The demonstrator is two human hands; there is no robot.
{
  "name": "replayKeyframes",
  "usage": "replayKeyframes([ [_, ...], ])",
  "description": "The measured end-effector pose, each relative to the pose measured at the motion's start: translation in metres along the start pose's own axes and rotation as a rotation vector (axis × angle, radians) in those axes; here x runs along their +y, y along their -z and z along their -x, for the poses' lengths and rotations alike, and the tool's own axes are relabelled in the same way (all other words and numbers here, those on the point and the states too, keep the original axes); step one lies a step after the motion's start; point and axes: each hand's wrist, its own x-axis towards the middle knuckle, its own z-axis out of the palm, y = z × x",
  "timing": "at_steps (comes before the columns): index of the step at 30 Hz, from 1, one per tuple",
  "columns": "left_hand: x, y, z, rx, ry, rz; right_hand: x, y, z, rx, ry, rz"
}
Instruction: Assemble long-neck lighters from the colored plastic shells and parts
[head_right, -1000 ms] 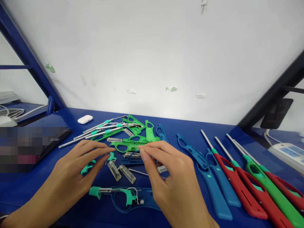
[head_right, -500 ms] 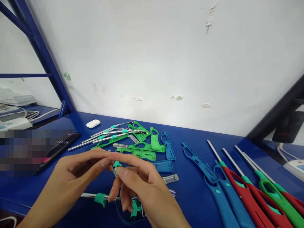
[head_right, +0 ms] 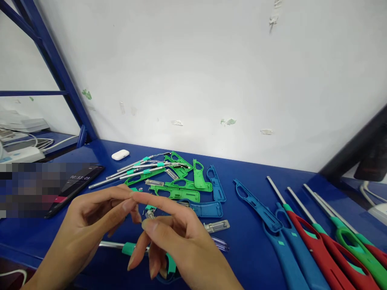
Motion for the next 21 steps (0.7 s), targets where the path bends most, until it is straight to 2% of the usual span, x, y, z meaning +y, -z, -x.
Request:
replayKeyframes([
  [4, 0.0015, -0.0030, 0.0017, 0.007, -0.045, 0.053, 0.0028, -0.0017, -0.0007, -0.029, -0.012, -0.011],
  [15, -0.0030, -0.0056, 0.0061, -0.028, 0.025, 0.260, 0.0018, -0.0020, -0.0007, -0.073, -0.062, 0.003],
  [21, -0.0050, -0.0078, 0.0043, -0.026, 0.088, 0.246, -0.0014, -0.0030, 0.0006, -0.012, -0.069, -0.044],
])
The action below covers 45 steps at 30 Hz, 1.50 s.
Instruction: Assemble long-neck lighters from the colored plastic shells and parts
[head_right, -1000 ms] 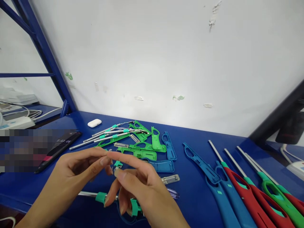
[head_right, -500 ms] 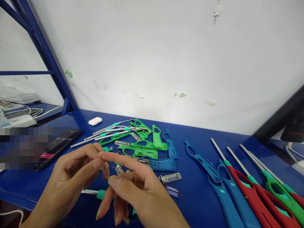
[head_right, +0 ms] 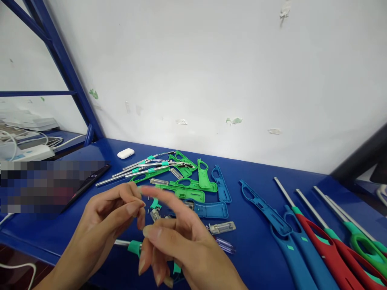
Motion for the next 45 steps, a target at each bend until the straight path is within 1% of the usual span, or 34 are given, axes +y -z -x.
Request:
replayKeyframes([
  [4, -0.005, 0.000, 0.001, -0.001, 0.006, -0.028, -0.011, 0.003, 0.012, 0.114, 0.043, -0.074],
  [8, -0.006, 0.002, 0.002, -0.014, 0.078, -0.041, -0.019, 0.007, 0.021, 0.181, 0.099, -0.187],
  [12, -0.002, 0.006, 0.001, -0.097, 0.132, -0.014, -0.019, 0.010, 0.020, 0.162, 0.137, -0.371],
  [15, 0.000, 0.008, -0.002, -0.149, 0.161, 0.024, -0.016, 0.013, 0.016, 0.125, 0.145, -0.450],
  [21, -0.006, 0.004, 0.000, -0.111, 0.192, -0.122, -0.015, 0.016, 0.016, 0.129, 0.147, -0.466],
  [23, -0.007, 0.004, 0.000, -0.104, 0.202, -0.209, -0.016, 0.016, 0.017, 0.150, 0.147, -0.440],
  [25, -0.006, 0.006, -0.002, -0.123, 0.176, -0.362, -0.019, 0.015, 0.018, 0.186, 0.151, -0.384],
  [29, -0.002, 0.017, -0.012, -0.240, 0.047, -0.743, -0.024, 0.015, 0.024, 0.291, 0.130, -0.240],
  [31, 0.000, 0.024, -0.017, -0.290, -0.015, -0.899, -0.023, 0.018, 0.027, 0.377, 0.168, -0.114],
  [33, -0.001, 0.030, -0.020, -0.322, -0.061, -1.007, -0.022, 0.021, 0.030, 0.457, 0.238, 0.021],
  [37, -0.004, 0.040, -0.022, -0.361, -0.103, -1.090, -0.021, 0.027, 0.034, 0.576, 0.349, 0.276],
  [41, -0.011, 0.045, -0.020, -0.414, -0.135, -1.116, -0.022, 0.027, 0.034, 0.748, 0.471, 0.660],
  [43, -0.015, 0.046, -0.019, -0.445, -0.156, -1.120, -0.020, 0.027, 0.032, 0.798, 0.481, 0.816],
  [45, -0.017, 0.047, -0.019, -0.449, -0.181, -1.124, -0.016, 0.028, 0.027, 0.787, 0.451, 0.947],
])
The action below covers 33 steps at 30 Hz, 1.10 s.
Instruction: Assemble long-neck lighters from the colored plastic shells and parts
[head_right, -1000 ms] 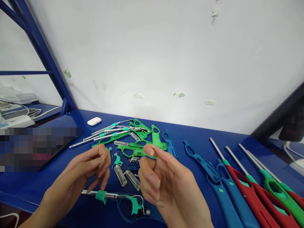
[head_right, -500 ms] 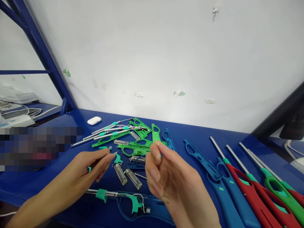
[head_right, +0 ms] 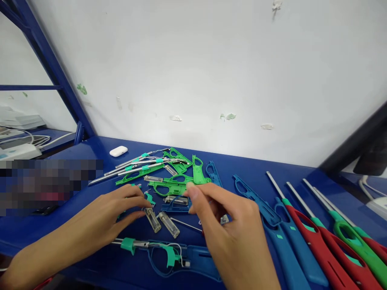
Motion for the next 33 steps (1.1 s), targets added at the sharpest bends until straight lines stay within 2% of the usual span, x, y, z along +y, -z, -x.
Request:
replayKeyframes([
  [7, -0.007, 0.005, 0.000, 0.068, 0.046, -0.070, 0.021, -0.028, 0.001, -0.371, 0.030, 0.362],
  [10, -0.009, 0.006, 0.000, 0.079, 0.072, -0.099, 0.022, -0.037, 0.004, -0.447, 0.025, 0.456],
  [16, -0.012, 0.003, 0.001, 0.040, 0.071, -0.115, 0.021, -0.046, 0.009, -0.411, 0.118, 0.544],
  [22, -0.006, -0.008, -0.003, 0.007, 0.012, -0.138, 0.037, -0.045, 0.013, -0.358, 0.273, 0.554],
  [27, -0.001, -0.014, -0.008, -0.001, 0.019, -0.198, 0.046, -0.044, 0.014, -0.344, 0.281, 0.604],
  [33, 0.001, -0.013, -0.012, -0.006, 0.032, -0.237, 0.040, -0.035, 0.014, -0.305, 0.283, 0.658],
])
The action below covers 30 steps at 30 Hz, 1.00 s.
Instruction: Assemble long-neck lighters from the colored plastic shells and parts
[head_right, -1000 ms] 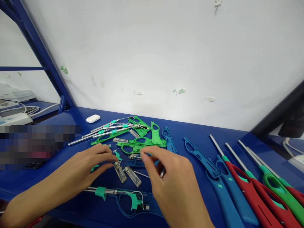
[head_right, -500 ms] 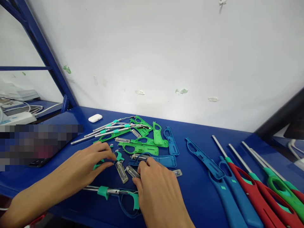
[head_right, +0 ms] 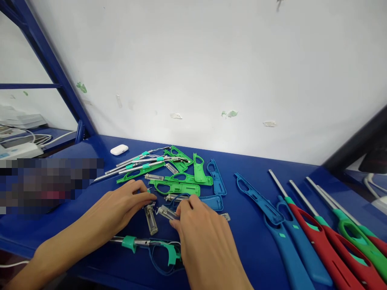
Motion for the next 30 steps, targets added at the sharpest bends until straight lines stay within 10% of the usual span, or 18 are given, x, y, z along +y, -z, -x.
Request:
replayKeyframes([
  [30, 0.002, 0.010, 0.002, 0.040, 0.051, 0.263, 0.010, 0.016, -0.005, 0.016, -0.036, -0.042],
])
